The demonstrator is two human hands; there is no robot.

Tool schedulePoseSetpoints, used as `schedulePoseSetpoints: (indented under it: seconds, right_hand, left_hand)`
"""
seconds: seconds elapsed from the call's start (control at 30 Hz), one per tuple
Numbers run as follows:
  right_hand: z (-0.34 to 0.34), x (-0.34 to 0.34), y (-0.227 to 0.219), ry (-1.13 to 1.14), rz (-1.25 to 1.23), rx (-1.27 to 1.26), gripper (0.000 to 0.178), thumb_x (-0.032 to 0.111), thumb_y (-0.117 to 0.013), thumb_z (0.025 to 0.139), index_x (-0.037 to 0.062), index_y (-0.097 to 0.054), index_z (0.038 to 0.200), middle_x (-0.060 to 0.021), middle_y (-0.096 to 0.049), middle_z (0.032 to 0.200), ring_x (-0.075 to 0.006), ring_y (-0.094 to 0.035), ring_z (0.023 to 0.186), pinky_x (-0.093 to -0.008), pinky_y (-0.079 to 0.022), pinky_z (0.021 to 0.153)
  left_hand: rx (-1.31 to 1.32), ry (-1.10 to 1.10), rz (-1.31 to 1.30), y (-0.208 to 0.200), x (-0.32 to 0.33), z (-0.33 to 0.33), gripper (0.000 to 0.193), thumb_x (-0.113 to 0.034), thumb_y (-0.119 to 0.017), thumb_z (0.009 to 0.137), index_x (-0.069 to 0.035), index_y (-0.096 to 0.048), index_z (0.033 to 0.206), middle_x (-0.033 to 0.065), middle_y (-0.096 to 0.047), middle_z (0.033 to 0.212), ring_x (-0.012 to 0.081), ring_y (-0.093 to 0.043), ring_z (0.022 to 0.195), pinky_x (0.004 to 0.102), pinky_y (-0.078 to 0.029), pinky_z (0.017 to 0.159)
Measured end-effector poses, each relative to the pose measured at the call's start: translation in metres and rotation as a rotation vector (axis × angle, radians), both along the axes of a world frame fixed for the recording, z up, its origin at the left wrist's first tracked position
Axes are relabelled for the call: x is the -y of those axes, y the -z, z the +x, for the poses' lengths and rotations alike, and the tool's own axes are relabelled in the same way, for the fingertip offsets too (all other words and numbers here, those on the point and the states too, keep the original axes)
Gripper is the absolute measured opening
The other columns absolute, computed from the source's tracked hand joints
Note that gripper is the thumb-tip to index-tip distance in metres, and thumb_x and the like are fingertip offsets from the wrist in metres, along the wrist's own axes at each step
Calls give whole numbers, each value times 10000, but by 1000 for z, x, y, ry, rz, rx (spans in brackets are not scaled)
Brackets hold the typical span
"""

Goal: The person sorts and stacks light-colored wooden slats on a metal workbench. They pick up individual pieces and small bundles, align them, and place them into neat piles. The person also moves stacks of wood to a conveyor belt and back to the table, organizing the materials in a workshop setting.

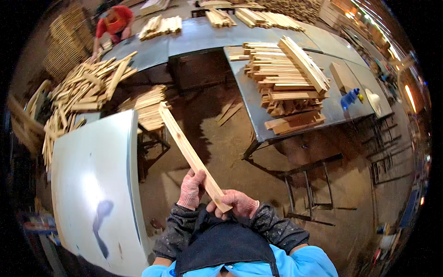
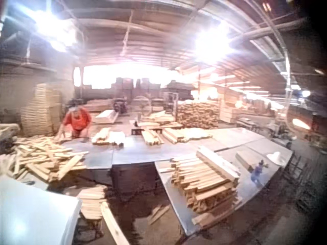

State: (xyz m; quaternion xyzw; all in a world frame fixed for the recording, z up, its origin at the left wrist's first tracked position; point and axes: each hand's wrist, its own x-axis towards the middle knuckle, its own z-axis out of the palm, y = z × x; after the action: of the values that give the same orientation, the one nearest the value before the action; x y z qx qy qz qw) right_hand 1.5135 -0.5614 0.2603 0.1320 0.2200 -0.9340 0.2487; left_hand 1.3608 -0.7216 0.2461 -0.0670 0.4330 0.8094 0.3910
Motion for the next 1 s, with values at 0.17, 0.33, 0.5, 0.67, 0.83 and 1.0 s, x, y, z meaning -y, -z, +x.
schedulePoseSetpoints:
  seconds: [0.17, 0.33, 0.5, 0.67, 0.83, 1.0]
  right_hand:
    - [-64, -38, 1, 177, 459, 14, 652, 220, -746, 1008, -37, -513, 1559, -123, -697, 1349, -197, -683, 1190, -335, -549, 1042]
    - [-129, -104, -1, 179, 927, 63, 527, 215, -754, 1014, 0, -622, 1476, -45, -729, 1192, -123, -636, 1086, -309, -518, 1004]
    - [-211, -171, 12, 50, 1661, -96, 402, 252, -675, 984, 35, -680, 1323, -161, -768, 1069, -279, -735, 997, -399, -581, 898]
    - [-295, -205, 37, -254, 2189, -242, 183, 213, -547, 1001, 100, -658, 1091, -151, -734, 888, -360, -757, 784, -513, -612, 687]
    - [-362, -227, 59, -460, 1936, -232, 489, 370, -704, 962, 77, -638, 1347, -173, -717, 1176, -369, -708, 1134, -505, -566, 977]
    - [-418, -259, 91, -434, 1695, -245, 772, 458, -744, 944, 84, -522, 1582, -218, -643, 1432, -368, -615, 1336, -455, -499, 1121]
  left_hand:
    - [-95, 69, -109, -4, -68, -72, 326, -171, -788, 989, -7, -649, 1234, 36, -682, 1042, 147, -666, 897, 313, -575, 792]
    - [-240, 95, -123, 27, -143, -124, 306, -178, -776, 997, -8, -659, 1222, 23, -678, 1056, 131, -645, 871, 305, -559, 800]
    - [-225, 178, -339, 13, -212, -203, 358, -182, -743, 1014, -79, -584, 1317, 44, -668, 1021, 135, -661, 758, 314, -581, 638]
    - [-305, -12, -462, 54, -254, -287, 361, -199, -815, 968, -62, -547, 1167, 16, -571, 933, 132, -528, 817, 334, -489, 693]
    - [-223, -117, -634, 91, -253, -336, 588, -140, -808, 952, -51, -495, 1441, 49, -630, 962, 135, -595, 817, 312, -521, 671]
    - [-66, -308, -547, 148, -241, -395, 729, -83, -802, 952, -42, -423, 1574, 56, -647, 1009, 150, -605, 829, 316, -543, 705]
